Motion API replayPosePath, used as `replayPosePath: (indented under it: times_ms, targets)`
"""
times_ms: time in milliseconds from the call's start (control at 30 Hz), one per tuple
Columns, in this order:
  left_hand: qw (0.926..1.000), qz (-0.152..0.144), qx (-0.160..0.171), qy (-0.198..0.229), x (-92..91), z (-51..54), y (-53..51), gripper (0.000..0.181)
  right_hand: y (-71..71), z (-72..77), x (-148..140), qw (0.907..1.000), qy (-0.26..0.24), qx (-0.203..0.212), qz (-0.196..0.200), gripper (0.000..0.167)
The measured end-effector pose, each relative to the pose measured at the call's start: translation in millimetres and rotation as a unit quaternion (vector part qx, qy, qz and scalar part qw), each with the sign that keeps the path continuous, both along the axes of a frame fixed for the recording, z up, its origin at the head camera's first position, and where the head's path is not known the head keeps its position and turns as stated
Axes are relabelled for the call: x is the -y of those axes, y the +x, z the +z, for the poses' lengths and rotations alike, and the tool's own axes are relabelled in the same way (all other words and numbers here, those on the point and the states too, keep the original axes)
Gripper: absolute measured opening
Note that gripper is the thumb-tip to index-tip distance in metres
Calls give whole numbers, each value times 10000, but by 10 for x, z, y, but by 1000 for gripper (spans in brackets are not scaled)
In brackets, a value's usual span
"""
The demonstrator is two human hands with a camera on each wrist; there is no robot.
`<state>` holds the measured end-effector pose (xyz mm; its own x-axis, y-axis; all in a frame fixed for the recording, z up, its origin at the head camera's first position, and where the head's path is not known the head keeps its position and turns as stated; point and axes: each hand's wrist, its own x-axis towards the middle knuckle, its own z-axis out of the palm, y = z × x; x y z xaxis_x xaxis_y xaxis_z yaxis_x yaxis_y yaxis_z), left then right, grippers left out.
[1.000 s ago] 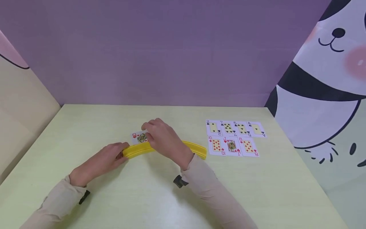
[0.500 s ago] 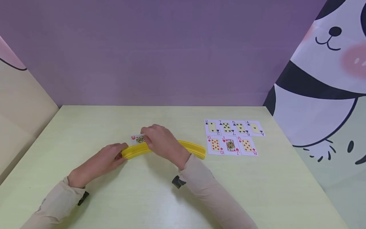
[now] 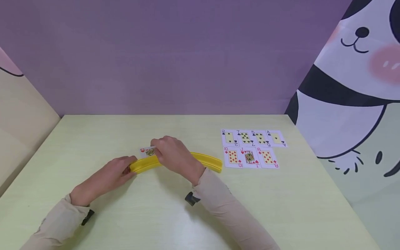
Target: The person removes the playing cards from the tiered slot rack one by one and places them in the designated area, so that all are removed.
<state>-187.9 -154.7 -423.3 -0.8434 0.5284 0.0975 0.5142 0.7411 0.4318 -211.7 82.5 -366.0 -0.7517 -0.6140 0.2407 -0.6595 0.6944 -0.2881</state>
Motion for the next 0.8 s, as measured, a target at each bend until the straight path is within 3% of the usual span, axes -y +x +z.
replayPosePath:
  times_ms: [300,567,800]
  targets:
    - [10000,48,41,-6,-11,13,11,30,20,23,-37,9998,-111,-179,-51,15]
    - [10000,72,-13,-23,-23,29,13,27,52,69,-128,9964,-228,-758,-304,14]
    - [9999,66,-68,-54,-32,36,31,26,82,89,-265,9945,-274,-939,-364,14]
